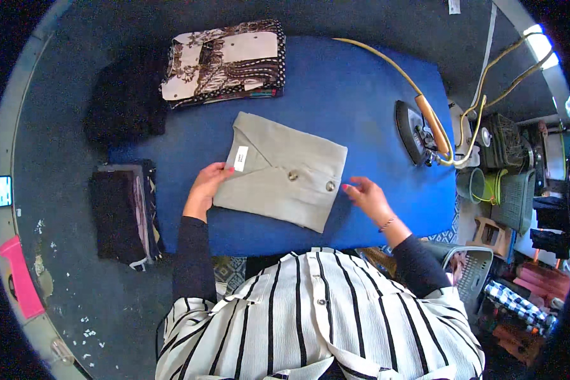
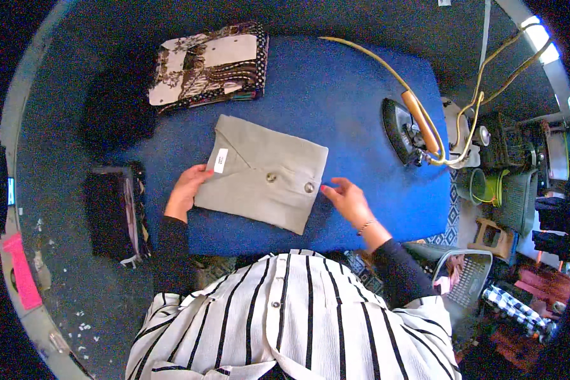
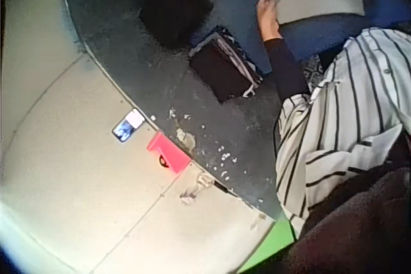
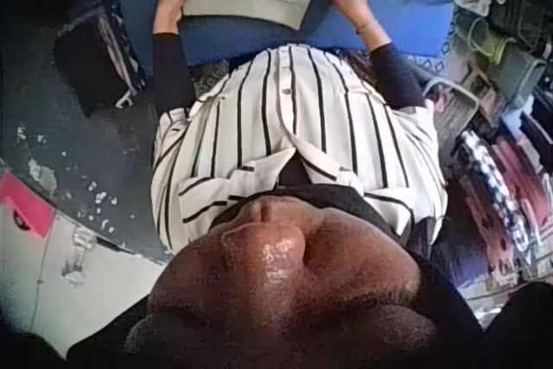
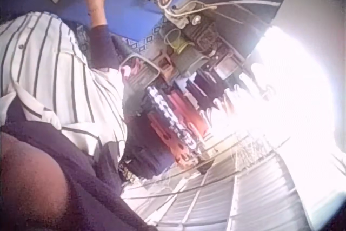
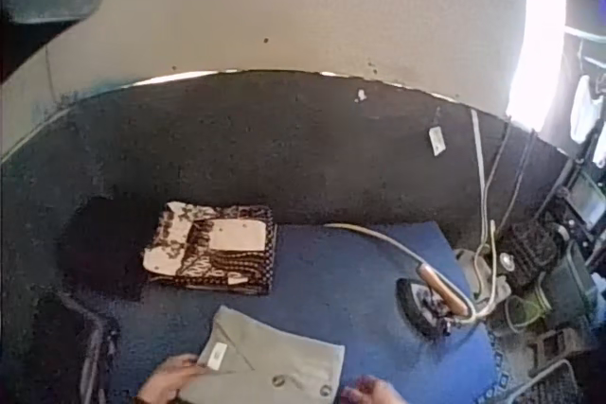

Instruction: The person irons a light-colored button-up shirt and a red plaid shirt on a blue ironing board. They smooth the fabric, use a steam iron to press the garments, fold them, and place them on a stack of previously ironed clothes.

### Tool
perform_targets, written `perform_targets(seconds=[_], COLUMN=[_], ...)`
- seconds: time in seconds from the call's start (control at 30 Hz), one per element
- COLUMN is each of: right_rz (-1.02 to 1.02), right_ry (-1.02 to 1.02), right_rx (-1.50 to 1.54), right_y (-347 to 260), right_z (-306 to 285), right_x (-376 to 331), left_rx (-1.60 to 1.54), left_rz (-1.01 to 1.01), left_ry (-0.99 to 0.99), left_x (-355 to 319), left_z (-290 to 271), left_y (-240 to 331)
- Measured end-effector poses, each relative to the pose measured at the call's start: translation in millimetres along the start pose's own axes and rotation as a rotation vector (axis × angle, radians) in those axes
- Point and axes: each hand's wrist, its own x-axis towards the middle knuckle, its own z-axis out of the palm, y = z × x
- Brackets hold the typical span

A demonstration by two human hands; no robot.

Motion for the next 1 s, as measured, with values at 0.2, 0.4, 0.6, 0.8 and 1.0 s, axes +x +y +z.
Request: perform_targets(seconds=[0.2,0.4,0.6,0.8,1.0], right_rz=[0.126,0.055,-0.387,-0.572,-0.264], right_ry=[0.041,-0.205,-0.251,-0.226,-0.083], right_rx=[0.455,0.703,0.698,0.625,0.465], right_y=[-24.5,-111.9,-276.2,-377.3,-321.0], right_z=[51.5,18.1,-10.0,-8.2,64.4], right_x=[-0.9,-25.5,8.1,125.8,261.9], left_rx=[-0.161,-0.473,-0.236,-0.19,0.078], left_rz=[-0.143,0.003,0.461,0.538,0.259], left_ry=[-0.226,-0.369,-0.241,-0.217,0.178], left_x=[-11.0,-19.2,-22.2,30.3,178.6], left_z=[11.5,-12.0,-86.0,-122.5,-161.6], left_y=[30.8,48.2,175.4,293.1,209.5])
